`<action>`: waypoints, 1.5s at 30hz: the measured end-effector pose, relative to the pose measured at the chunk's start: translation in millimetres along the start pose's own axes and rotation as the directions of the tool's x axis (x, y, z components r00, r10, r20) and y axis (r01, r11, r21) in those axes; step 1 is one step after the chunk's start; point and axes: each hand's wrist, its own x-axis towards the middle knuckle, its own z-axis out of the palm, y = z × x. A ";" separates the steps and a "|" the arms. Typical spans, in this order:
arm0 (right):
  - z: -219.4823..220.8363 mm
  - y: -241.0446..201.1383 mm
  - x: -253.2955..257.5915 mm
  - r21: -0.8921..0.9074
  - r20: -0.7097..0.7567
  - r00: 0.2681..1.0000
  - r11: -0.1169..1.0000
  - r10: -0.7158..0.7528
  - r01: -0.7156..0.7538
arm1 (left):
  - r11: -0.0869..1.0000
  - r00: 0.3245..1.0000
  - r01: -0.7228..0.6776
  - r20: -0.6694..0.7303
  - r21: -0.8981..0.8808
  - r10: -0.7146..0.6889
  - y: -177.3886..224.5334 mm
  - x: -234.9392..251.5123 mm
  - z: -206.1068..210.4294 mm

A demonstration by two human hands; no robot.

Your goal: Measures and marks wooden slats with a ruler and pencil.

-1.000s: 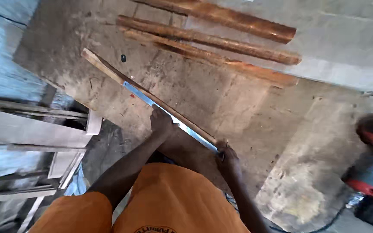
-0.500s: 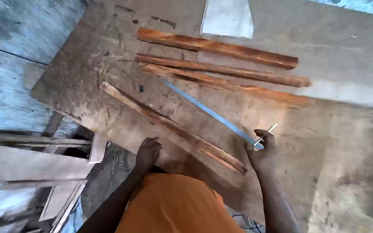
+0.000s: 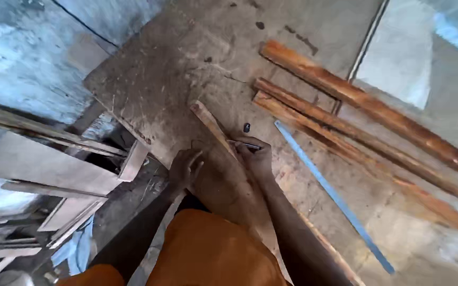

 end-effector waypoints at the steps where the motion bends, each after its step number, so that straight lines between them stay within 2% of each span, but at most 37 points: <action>1: 13.2 1.0 13.7 -0.026 0.020 1.000 1.000 -0.016 0.017 | 0.999 1.000 0.017 -0.019 0.045 -0.016 1.1 -0.5 2.6; 4: 49.5 12.2 50.2 -0.034 0.045 0.997 0.998 -0.057 0.059 | 0.995 0.997 0.072 -0.008 0.070 -0.072 3.4 -1.6 2.7; 6: 71.1 17.0 70.7 -0.092 0.026 0.999 0.995 -0.027 0.030 | 0.998 0.997 0.036 -0.064 0.048 -0.033 -1.1 -1.5 7.2; 8: 86.7 16.3 88.7 -0.179 0.042 0.999 0.984 -0.002 0.010 | 0.998 0.998 0.031 -0.063 0.060 -0.027 -2.9 -2.4 8.2; 12: 99.1 22.3 107.2 -0.314 0.074 0.995 0.949 0.064 -0.038 | 0.999 0.999 0.033 -0.043 0.031 -0.031 -4.6 -2.0 6.5; 15: 96.7 23.6 106.5 -0.360 0.082 0.996 0.933 0.040 -0.007 | 0.999 0.999 0.029 -0.048 0.042 -0.027 -6.5 -1.7 8.4; 24: 74.4 30.5 65.3 -0.285 -0.003 0.999 0.958 0.041 -0.040 | 0.997 0.996 0.062 0.057 0.040 -0.065 -3.3 -3.6 5.1; 34: 35.0 25.8 9.6 -0.348 -0.080 0.995 0.934 0.061 -0.085 | 1.000 0.999 0.002 0.033 0.026 -0.003 -1.9 -2.7 7.1; 40: 9.6 27.7 -26.4 -0.349 -0.134 0.988 0.929 0.081 -0.123 | 0.996 0.998 -0.038 -0.047 0.083 0.042 -3.7 -4.3 10.0; 45: -10.2 23.9 -56.1 -0.321 -0.202 0.974 0.932 0.103 -0.165 | 0.990 0.998 0.033 0.051 0.134 -0.040 4.4 -2.2 1.9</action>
